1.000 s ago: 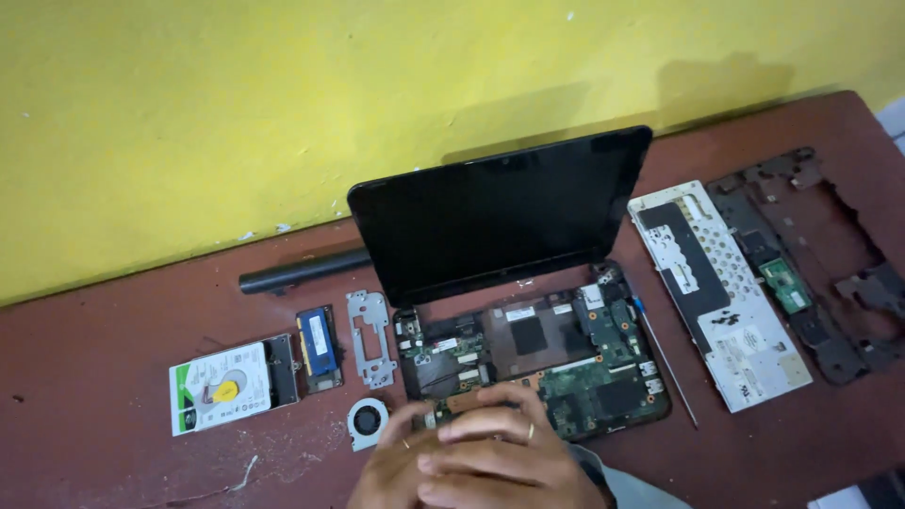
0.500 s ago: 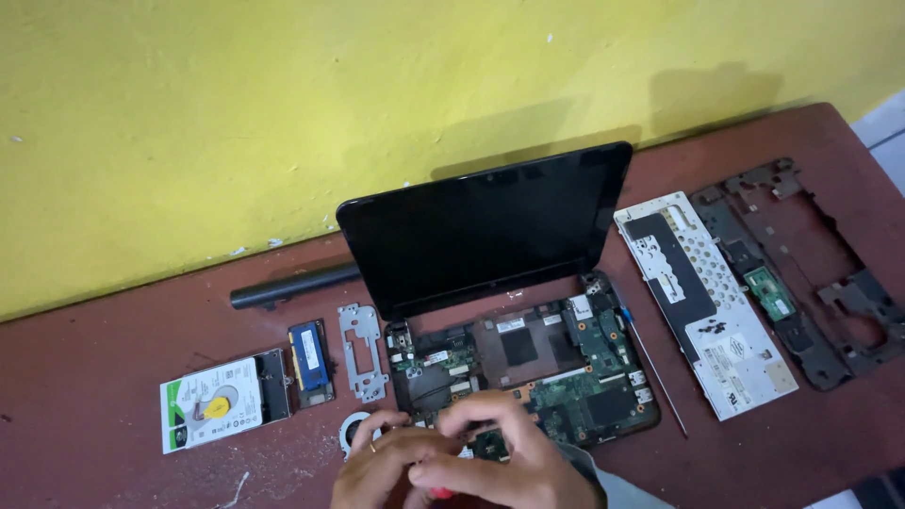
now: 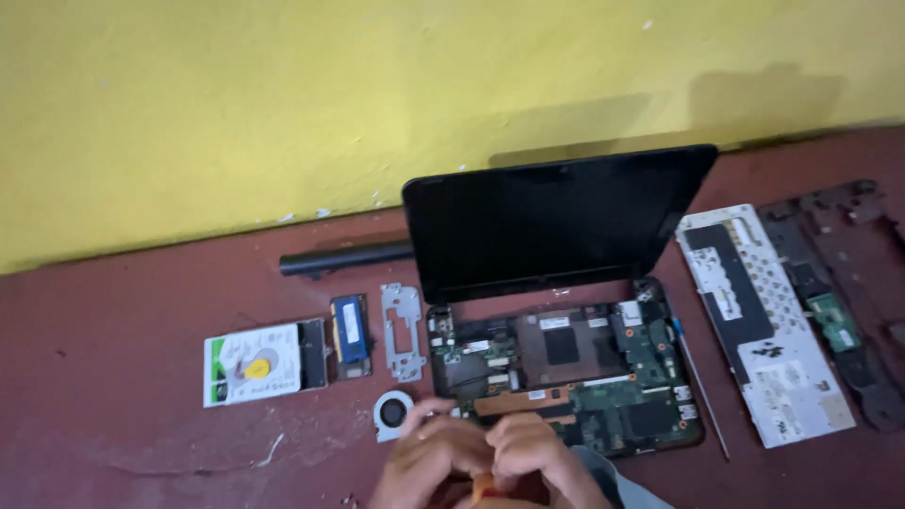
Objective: Reinstalling and securing a motherboard into a laptop chassis using a screwdriver and handling internal components.
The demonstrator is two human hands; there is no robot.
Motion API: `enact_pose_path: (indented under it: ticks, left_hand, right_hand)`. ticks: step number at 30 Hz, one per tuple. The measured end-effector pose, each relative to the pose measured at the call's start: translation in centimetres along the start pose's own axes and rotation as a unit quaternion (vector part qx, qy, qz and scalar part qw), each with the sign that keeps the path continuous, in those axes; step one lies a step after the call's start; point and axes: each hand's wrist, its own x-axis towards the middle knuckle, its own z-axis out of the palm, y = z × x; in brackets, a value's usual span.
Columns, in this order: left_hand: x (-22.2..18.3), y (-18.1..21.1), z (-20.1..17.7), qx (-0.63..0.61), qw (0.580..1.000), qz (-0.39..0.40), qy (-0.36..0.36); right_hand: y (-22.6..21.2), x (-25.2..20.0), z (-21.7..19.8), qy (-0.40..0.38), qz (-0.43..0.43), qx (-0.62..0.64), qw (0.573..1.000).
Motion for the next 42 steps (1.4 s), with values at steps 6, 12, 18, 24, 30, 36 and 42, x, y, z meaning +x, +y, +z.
enact_pose_path:
  ticks: [6,12,18,24,30,36,42]
  left_hand:
    - [2.9,2.8,-3.6,-0.104,0.978,-0.046,-0.174]
    - [1.3,-0.1,-1.3,-0.031,0.999,-0.003,-0.038]
    - [2.2,1.3,-2.3,-0.054,0.991,0.025,-0.121]
    - [1.8,0.2,-1.5,0.003,0.999,0.015,-0.046]
    - [1.7,-0.2,-1.8,-0.041,0.993,0.025,-0.109]
    - [1.9,-0.1,-1.7,0.044,0.995,0.014,-0.092]
    - [1.1,-1.4,-2.6,0.229,0.962,-0.047,-0.143]
  right_hand:
    - [-4.1,3.0,-1.8,-0.103,0.076,-0.075,0.989]
    - [-2.8,1.5,-1.8,-0.096,-0.016,-0.224,0.97]
    - [-4.7,4.1,-1.4,-0.066,0.011,-0.094,0.993]
    - [-2.4,2.9,-3.4,-0.102,-0.05,-0.196,0.974]
    - [-3.8,4.5,-3.2,-0.105,-0.041,-0.138,0.984]
    - [-2.3,4.2,-3.1,-0.153,-0.132,-0.231,0.952]
    - [-3.7,4.1,-3.8,-0.101,-0.032,-0.242,0.965]
